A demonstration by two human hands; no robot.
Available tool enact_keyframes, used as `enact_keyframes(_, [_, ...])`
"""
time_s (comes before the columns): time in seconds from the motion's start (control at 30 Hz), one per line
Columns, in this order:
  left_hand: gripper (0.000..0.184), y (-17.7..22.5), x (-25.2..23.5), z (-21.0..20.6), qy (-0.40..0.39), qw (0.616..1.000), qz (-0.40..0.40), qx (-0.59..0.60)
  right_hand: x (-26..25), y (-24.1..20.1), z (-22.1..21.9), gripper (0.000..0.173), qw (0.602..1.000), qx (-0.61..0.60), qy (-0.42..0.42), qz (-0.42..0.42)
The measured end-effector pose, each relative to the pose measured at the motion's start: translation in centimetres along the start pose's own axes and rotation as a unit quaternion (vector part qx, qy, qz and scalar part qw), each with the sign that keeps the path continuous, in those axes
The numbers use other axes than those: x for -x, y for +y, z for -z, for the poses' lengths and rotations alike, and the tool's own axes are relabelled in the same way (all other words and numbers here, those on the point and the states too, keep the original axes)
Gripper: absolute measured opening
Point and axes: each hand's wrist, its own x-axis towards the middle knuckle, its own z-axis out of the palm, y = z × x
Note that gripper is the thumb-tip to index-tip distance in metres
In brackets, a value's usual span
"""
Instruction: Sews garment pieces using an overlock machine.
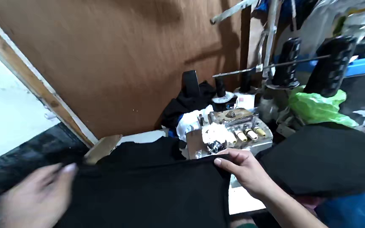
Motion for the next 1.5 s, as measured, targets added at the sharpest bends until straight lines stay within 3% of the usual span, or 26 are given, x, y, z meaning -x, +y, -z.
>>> enact_keyframes(0.07, [0.043, -3.4, -0.4, -6.6, -0.087, 0.993, 0.083, -0.008, 0.3, 2.1, -0.8, 0.013, 0.997, 0.007, 0.039, -0.065])
enact_keyframes(0.1, [0.043, -3.0, 0.0, -9.4, -0.117, 0.991, 0.060, 0.000, 0.5, 3.0, -1.2, 0.014, 0.995, 0.017, 0.047, -0.085])
enact_keyframes(0.27, [0.030, 10.4, 5.2, -18.2, -0.131, 0.962, -0.208, 0.122, 2.1, 4.8, -1.1, 0.023, 0.989, 0.012, 0.001, -0.145])
enact_keyframes(0.37, [0.024, 12.9, 6.2, -20.5, -0.081, 0.948, -0.281, 0.127, 2.6, 4.2, -1.0, 0.026, 0.987, -0.006, 0.008, -0.158])
enact_keyframes(0.5, [0.027, 12.9, 5.7, -19.9, -0.056, 0.940, -0.314, 0.119, 2.6, 3.6, -0.5, 0.024, 0.987, -0.019, 0.030, -0.157])
enact_keyframes(0.6, [0.016, 13.0, 5.6, -19.3, -0.058, 0.933, -0.335, 0.114, 2.6, 3.0, -0.9, 0.024, 0.985, -0.047, 0.023, -0.163])
enact_keyframes(0.77, [0.011, 13.8, 3.3, -15.8, -0.111, 0.933, -0.253, 0.230, 2.0, 1.7, -1.8, 0.025, 0.984, -0.057, 0.050, -0.162])
enact_keyframes(0.93, [0.015, 15.0, 2.0, -13.9, -0.183, 0.923, -0.254, 0.225, 1.6, 0.2, -2.6, 0.019, 0.987, -0.038, 0.056, -0.142])
enact_keyframes(1.07, [0.008, 17.6, 1.3, -11.7, -0.210, 0.912, -0.189, 0.297, 1.7, -1.0, -3.0, 0.017, 0.991, -0.026, 0.051, -0.121])
enact_keyframes(1.17, [0.008, 16.9, 0.8, -13.4, -0.217, 0.925, -0.170, 0.262, 1.8, -1.7, -3.1, 0.020, 0.995, 0.009, 0.029, -0.093])
enact_keyframes(1.27, [0.025, 16.1, 0.2, -14.2, -0.251, 0.912, -0.138, 0.292, 1.9, -2.0, -3.0, 0.021, 0.996, 0.054, 0.021, -0.069])
enact_keyframes(1.37, [0.008, 16.6, 0.3, -13.3, -0.208, 0.919, -0.162, 0.292, 2.4, -2.0, -2.7, 0.017, 0.995, 0.085, -0.002, -0.047])
enact_keyframes(1.43, [0.008, 16.6, 0.2, -12.7, -0.168, 0.926, -0.195, 0.276, 2.4, -1.6, -2.4, 0.014, 0.996, 0.088, 0.007, -0.030])
enact_keyframes(1.5, [0.011, 16.4, 0.1, -12.1, -0.183, 0.922, -0.215, 0.267, 2.2, -1.2, -2.3, 0.011, 0.994, 0.092, 0.045, -0.028])
